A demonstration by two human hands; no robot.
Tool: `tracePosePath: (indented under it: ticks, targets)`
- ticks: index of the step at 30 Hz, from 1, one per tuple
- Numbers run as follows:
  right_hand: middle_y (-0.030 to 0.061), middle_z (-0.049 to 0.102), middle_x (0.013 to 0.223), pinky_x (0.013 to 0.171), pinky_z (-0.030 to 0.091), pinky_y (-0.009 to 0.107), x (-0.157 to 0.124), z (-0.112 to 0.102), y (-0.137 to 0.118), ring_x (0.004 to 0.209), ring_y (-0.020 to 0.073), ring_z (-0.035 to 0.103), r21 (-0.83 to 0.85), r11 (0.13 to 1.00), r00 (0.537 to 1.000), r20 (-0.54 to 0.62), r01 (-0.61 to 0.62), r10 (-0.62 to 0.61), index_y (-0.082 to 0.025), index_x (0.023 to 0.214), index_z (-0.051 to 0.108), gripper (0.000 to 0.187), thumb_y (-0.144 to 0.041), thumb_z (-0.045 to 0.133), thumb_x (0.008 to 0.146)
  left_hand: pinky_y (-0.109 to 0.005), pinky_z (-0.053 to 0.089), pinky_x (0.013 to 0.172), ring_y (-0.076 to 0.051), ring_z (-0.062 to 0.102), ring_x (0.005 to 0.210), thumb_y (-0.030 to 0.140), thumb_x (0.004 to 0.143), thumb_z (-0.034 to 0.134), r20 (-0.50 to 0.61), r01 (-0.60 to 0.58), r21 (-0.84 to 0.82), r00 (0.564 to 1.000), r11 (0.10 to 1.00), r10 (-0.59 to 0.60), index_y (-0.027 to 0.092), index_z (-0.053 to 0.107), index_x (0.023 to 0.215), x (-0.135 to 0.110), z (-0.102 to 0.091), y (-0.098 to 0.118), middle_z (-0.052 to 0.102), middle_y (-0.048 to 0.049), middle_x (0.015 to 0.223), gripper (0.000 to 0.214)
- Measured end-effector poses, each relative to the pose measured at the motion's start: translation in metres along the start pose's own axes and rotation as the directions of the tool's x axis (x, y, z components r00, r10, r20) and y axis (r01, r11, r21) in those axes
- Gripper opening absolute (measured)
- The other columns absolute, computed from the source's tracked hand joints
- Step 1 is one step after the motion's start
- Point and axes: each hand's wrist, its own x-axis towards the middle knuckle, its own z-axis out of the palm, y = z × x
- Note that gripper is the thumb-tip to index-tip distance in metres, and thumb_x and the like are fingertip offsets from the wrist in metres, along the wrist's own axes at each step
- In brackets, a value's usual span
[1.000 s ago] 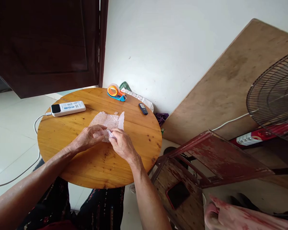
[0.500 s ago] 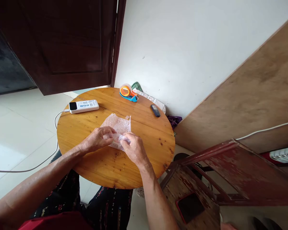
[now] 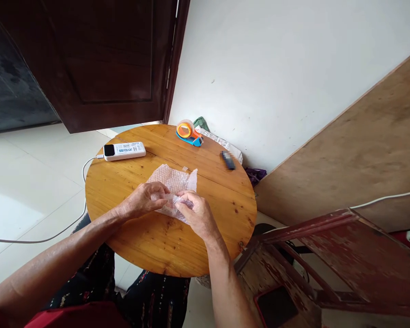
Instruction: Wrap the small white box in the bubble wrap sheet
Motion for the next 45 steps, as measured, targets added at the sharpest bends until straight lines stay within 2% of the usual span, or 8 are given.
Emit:
tracePosePath:
  ticks: [5,12,20,30,36,39,42,45]
  targets:
    - [0.0041,0.072,0.090,0.073,0.051,0.028,-0.012,0.011,-0.001,0.080,0.0177,0.066,0.036,0.999,1.000,-0.024,0.015,-0.014,-0.021,0.071,0.063,0.010,-0.027,0.062,0.079,-0.021,0.046,0.061,-0.011,0.060,0.070,0.015,0.070,0.068,0.004,0.021,-0.036,1.000,0.999,-0.021,0.015,0.064,0.067,-0.004,-0.001,0.001,0.073,-0.0027,0.092,0.004]
    - [0.0046,0.070,0.090,0.078,0.050,0.029,-0.015,0.015,-0.001,0.085,0.0185,0.065,0.008,0.998,0.995,-0.072,0.065,-0.064,-0.021,0.070,0.063,0.011,-0.025,0.061,0.080,-0.024,0.047,0.068,-0.015,0.063,0.076,0.022,0.073,0.070,0.073,0.029,0.033,0.997,0.999,-0.032,0.017,0.068,0.086,-0.003,-0.005,0.007,0.070,0.0000,0.083,0.014]
    - [-0.0036,0.054,0.060,0.057,0.038,0.024,-0.016,0.012,0.015,0.057,0.0118,0.046,0.039,0.985,0.986,-0.018,-0.165,0.166,-0.020,0.068,0.059,0.025,-0.040,0.062,0.081,-0.023,0.044,0.068,-0.013,0.060,0.073,0.012,0.074,0.061,0.070,0.003,0.042,0.998,0.999,-0.006,0.016,0.064,0.070,0.002,-0.004,0.008,0.067,0.0006,0.077,0.006]
    - [-0.0041,0.051,0.059,0.056,0.036,0.024,-0.019,0.020,0.014,0.056,0.0109,0.044,0.021,0.990,0.982,-0.122,-0.141,0.143,-0.019,0.068,0.058,0.026,-0.041,0.062,0.081,-0.024,0.047,0.072,-0.014,0.063,0.077,0.012,0.075,0.059,0.022,0.013,0.005,1.000,1.000,-0.013,0.015,0.062,0.070,-0.001,0.003,0.003,0.070,-0.0021,0.084,0.006]
    - [-0.0026,0.057,0.062,0.055,0.039,0.025,-0.017,0.013,0.030,0.056,0.0121,0.049,0.055,0.988,0.985,-0.083,-0.145,0.149,-0.019,0.070,0.061,0.027,-0.043,0.061,0.083,-0.023,0.046,0.070,-0.014,0.062,0.073,0.010,0.073,0.058,0.051,0.014,0.092,0.999,0.996,-0.019,0.016,0.062,0.071,0.005,0.004,0.003,0.068,-0.0008,0.077,0.007]
    - [0.0001,0.063,0.068,0.060,0.045,0.027,-0.022,0.005,0.021,0.061,0.0146,0.056,-0.122,0.989,0.983,-0.169,-0.088,0.067,-0.020,0.074,0.061,0.021,-0.036,0.058,0.087,-0.022,0.046,0.069,-0.013,0.060,0.072,0.009,0.072,0.058,0.052,0.009,0.136,0.999,0.991,-0.016,0.015,0.062,0.070,0.008,0.003,0.004,0.067,-0.0006,0.075,0.008]
    - [0.0067,0.069,0.090,0.076,0.049,0.033,-0.031,0.005,-0.006,0.084,0.0202,0.063,-0.403,0.910,0.950,-0.240,0.092,-0.202,-0.020,0.087,0.065,0.016,-0.028,0.053,0.093,-0.021,0.043,0.064,-0.012,0.057,0.068,0.008,0.071,0.058,0.065,0.006,0.167,0.998,0.986,-0.017,0.015,0.062,0.069,0.010,0.004,0.005,0.064,0.0005,0.071,0.009]
    - [0.0087,0.071,0.101,0.087,0.046,0.038,-0.038,0.015,-0.032,0.095,0.0232,0.061,-0.635,0.725,0.925,-0.042,0.267,-0.378,-0.020,0.094,0.067,0.017,-0.020,0.050,0.096,-0.021,0.042,0.061,-0.012,0.056,0.066,0.009,0.071,0.058,0.059,0.006,0.187,0.998,0.982,-0.017,0.015,0.063,0.069,0.011,0.005,0.005,0.063,0.0011,0.069,0.008]
